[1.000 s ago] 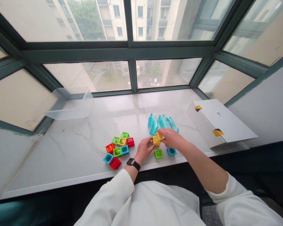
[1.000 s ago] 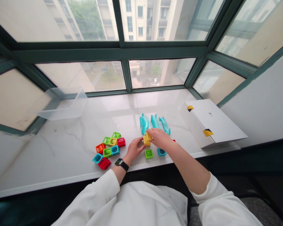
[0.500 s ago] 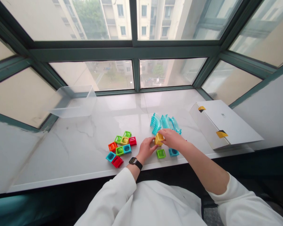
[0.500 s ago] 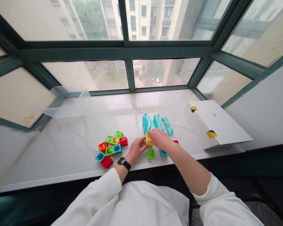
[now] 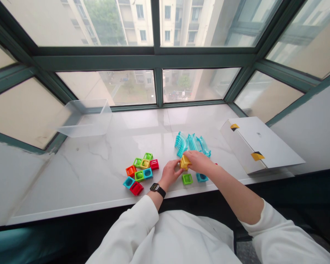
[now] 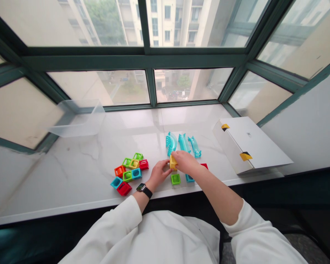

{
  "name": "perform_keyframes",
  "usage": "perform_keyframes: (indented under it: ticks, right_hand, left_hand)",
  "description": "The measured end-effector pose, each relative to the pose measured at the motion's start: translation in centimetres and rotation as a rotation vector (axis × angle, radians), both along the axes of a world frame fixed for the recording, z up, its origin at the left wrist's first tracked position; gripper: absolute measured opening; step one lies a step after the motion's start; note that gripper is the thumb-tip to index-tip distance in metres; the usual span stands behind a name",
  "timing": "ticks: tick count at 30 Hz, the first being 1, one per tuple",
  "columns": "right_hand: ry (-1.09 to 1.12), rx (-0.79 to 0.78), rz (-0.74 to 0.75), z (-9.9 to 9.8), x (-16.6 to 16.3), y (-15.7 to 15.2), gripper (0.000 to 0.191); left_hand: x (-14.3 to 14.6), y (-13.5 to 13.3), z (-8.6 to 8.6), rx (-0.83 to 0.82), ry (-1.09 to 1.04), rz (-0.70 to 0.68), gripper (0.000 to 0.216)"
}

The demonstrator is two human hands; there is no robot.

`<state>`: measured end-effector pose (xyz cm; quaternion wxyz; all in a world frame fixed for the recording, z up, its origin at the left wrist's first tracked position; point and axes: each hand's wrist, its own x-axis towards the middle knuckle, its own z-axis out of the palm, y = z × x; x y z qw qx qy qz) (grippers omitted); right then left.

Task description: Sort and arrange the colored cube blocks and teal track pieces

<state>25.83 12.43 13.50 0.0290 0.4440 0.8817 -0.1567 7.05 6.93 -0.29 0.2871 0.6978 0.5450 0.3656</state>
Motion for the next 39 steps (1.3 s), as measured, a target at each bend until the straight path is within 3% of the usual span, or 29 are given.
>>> perform_keyframes:
  ticks: [9,21,39]
  right_hand:
    - [-0.008,0.005,-0.03,0.0,-0.4,-0.4,0.037]
    - [0.021,-0.008,0.021,-0.4,0.5,0.0,0.052]
    - [0.001,0.011,0.039,-0.9,0.5,0.4,0.048]
  left_hand:
    - [0.0,0.1,0.2,0.005,-0.002,0.004,0.039]
    - [0.0,0.1,0.3,-0.004,-0.008,0.0,0.041]
    - [-0.1,0.2,-0.1,-0.021,-0.006,-0.015,0.044]
